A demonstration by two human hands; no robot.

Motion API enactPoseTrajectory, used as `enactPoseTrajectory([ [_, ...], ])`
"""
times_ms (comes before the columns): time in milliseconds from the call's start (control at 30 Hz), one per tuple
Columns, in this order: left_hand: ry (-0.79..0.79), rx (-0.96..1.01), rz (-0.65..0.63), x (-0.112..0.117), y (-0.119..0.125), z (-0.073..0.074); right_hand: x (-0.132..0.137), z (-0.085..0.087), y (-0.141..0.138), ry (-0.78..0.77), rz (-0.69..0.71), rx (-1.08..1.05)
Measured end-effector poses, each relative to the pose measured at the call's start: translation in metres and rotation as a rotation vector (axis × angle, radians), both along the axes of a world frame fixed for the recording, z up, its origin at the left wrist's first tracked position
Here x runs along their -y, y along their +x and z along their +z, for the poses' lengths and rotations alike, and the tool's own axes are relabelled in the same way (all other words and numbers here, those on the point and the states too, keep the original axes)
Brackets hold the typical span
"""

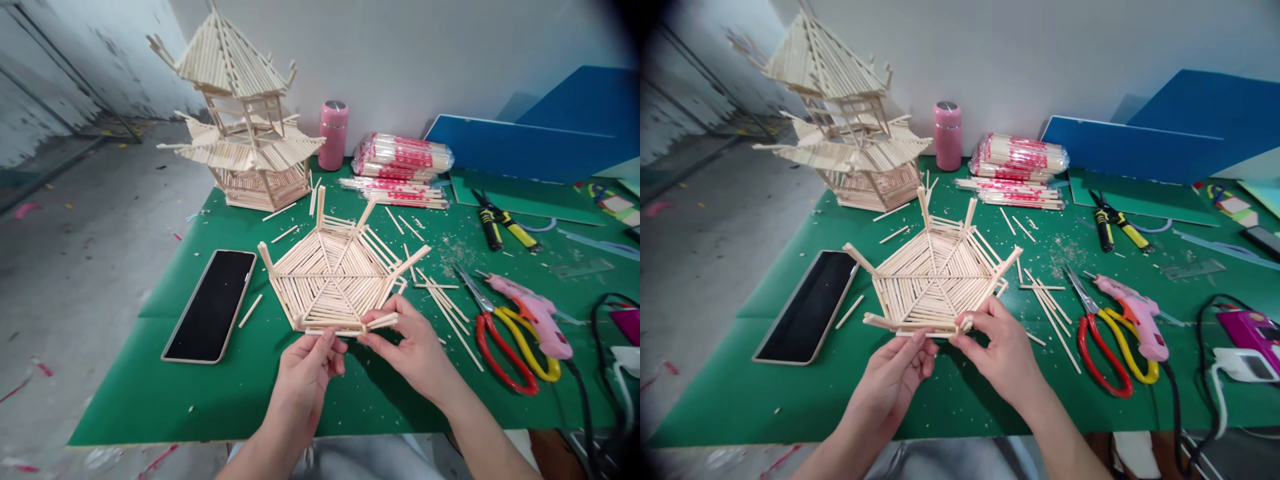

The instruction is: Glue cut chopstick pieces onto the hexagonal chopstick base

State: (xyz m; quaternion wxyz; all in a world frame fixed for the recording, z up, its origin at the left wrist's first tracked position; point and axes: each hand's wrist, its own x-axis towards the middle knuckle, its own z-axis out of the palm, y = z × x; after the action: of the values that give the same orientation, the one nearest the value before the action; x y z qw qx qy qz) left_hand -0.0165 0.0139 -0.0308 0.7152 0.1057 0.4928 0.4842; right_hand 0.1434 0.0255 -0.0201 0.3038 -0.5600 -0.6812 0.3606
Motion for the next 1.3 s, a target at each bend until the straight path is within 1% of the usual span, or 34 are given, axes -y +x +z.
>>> enactPoseTrajectory([
  [233,0.015,0.009,-0.005,0.0017,-0.0006,0.0008,-0.0002,-0.0009,-0.0001,0.001,0.01,-0.007],
  [567,0.01,0.001,-0.015,0.0025,-0.001,-0.0042,-0.0003,-0.0027,0.0,0.0,0.003,0.0],
  [867,0.03,0.012,-0.022,0.0023,-0.0016,-0.0016,0.001,-0.0013,-0.0004,-0.002,0.007,0.008],
  [1100,0.048,0.029,-0.037,0.0042,-0.0031,-0.0048,-0.0004,-0.0024,-0.0002,0.014,-0.004,0.01],
  [1300,0.058,0.03,-0.052,0.0034,-0.0035,-0.0001,-0.0005,-0.0018,-0.0002,0.017,-0.006,0.023],
])
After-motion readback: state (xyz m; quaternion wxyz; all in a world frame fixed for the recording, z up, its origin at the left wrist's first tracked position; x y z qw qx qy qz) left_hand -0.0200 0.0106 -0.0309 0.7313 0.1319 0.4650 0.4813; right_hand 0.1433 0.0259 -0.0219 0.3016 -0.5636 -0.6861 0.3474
